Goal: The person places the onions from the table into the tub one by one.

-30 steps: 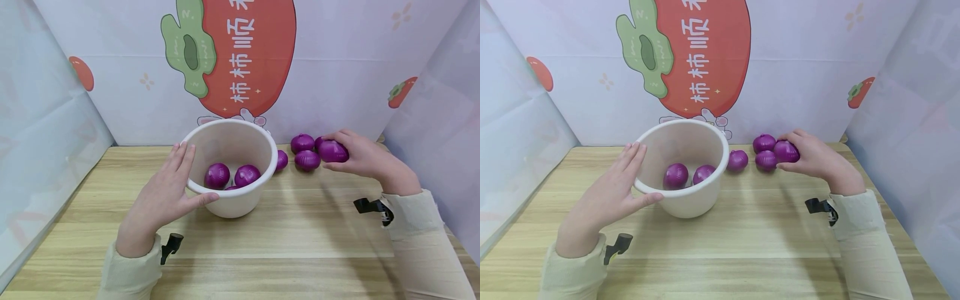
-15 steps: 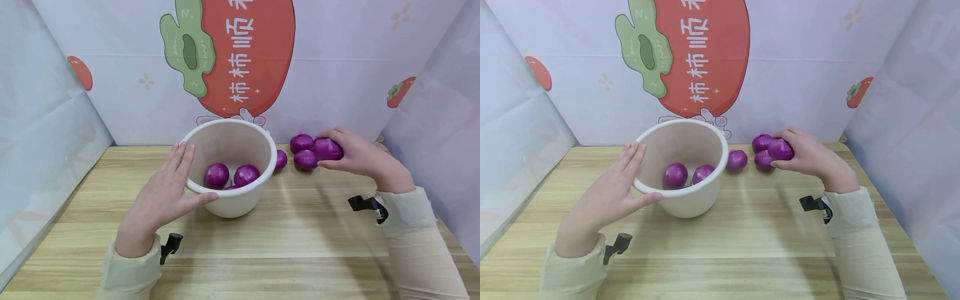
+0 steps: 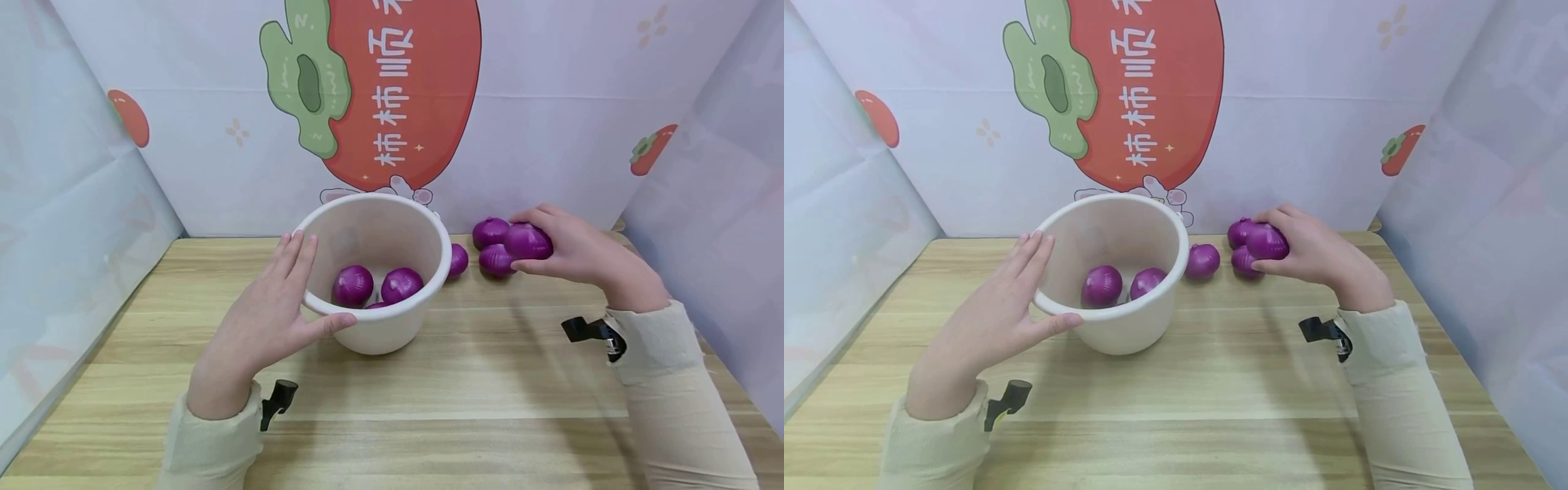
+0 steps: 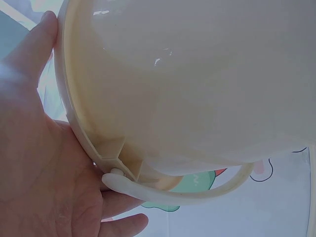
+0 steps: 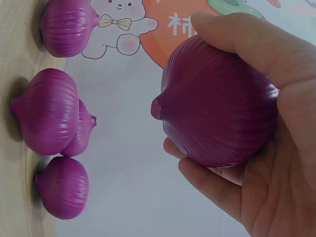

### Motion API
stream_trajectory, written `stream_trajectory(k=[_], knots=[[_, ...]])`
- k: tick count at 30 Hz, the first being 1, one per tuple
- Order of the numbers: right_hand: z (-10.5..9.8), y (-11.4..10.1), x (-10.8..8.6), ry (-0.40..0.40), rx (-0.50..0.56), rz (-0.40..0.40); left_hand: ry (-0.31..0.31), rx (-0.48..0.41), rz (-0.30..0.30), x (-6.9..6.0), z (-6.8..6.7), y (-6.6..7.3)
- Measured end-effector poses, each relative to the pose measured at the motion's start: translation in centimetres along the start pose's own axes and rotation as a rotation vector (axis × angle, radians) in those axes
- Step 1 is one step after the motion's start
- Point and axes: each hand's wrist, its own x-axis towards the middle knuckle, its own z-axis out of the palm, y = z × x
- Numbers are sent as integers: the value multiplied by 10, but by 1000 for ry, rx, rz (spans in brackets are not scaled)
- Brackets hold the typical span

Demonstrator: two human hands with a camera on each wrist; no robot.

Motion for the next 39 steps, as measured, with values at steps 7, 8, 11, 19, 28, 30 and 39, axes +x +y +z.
stream_trajectory(k=[7,8,11,19,28,30,39], knots=[[-1,-4,3,4,3,-19,3,-1,-2,0,0,1],[-2,-4,3,3,4,-21,3,-1,-4,0,0,1],[-3,-6,4,3,5,-28,3,-3,-8,1,0,1],[-6,-13,7,14,5,-41,-7,1,-8,1,-1,1],[-9,-22,16,21,12,-61,-12,-4,-15,1,-2,1],[-10,-25,17,21,12,-63,-15,-6,-17,1,-2,1],[-12,-34,21,12,30,-68,-16,-5,-18,1,-2,1]])
